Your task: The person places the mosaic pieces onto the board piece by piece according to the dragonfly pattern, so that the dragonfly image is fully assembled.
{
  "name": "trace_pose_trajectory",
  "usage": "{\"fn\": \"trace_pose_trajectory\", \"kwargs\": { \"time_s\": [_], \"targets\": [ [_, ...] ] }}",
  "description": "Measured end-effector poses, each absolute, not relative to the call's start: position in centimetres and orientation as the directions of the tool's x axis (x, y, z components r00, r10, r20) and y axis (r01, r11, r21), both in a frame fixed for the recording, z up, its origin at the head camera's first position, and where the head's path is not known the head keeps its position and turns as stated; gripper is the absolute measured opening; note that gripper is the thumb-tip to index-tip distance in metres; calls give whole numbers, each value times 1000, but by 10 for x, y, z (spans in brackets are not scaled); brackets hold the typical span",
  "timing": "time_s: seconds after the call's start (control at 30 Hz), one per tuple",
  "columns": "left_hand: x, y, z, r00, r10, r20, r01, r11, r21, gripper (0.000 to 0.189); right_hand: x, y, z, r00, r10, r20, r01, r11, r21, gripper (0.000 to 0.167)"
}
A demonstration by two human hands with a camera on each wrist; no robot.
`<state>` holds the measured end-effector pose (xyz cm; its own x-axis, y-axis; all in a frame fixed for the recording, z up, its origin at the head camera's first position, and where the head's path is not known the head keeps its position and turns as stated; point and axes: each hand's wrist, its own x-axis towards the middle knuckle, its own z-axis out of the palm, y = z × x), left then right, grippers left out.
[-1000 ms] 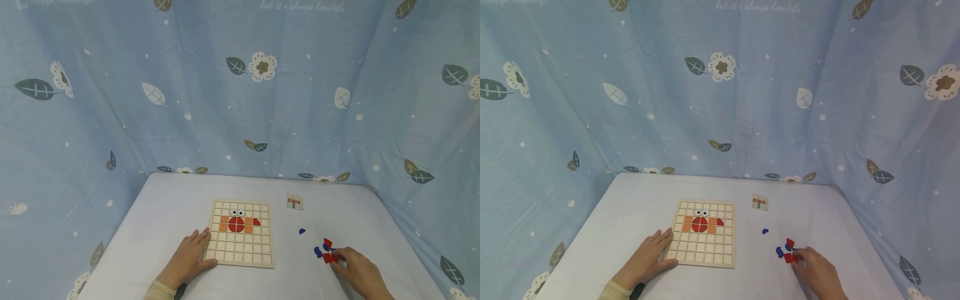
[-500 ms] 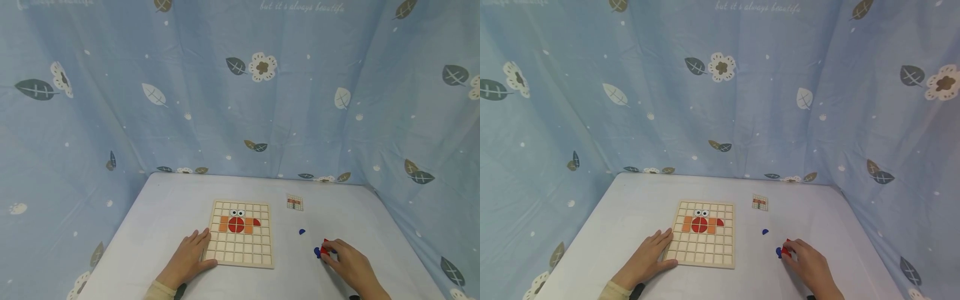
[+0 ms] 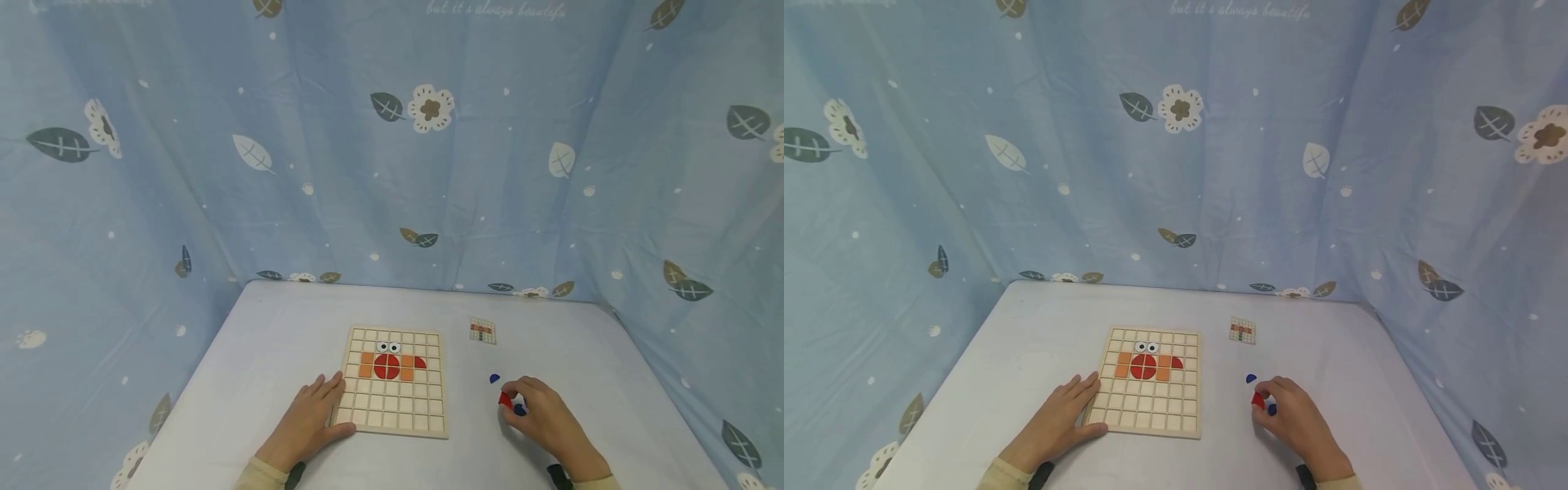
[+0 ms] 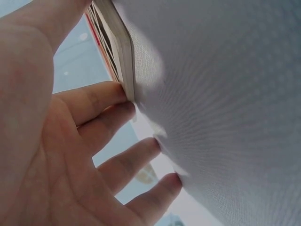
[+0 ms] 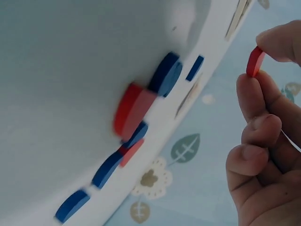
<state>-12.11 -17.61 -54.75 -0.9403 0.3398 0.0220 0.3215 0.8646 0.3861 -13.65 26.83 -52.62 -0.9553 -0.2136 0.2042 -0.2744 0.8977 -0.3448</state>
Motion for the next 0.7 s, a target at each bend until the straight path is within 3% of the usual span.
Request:
{"fn": "trace_pose_trajectory", "kwargs": {
  "time_s": [0.33, 0.7],
  "targets": [
    [-120, -176, -545, -941, 338, 35, 323, 859, 397, 90, -150, 238, -532, -841, -368, 397, -496, 818, -292, 29],
    [-121, -177, -546, -938, 344, 44, 331, 852, 405, 89, -161, 195, -525, -755, -461, 467, -610, 754, -242, 33]
  ]
}}
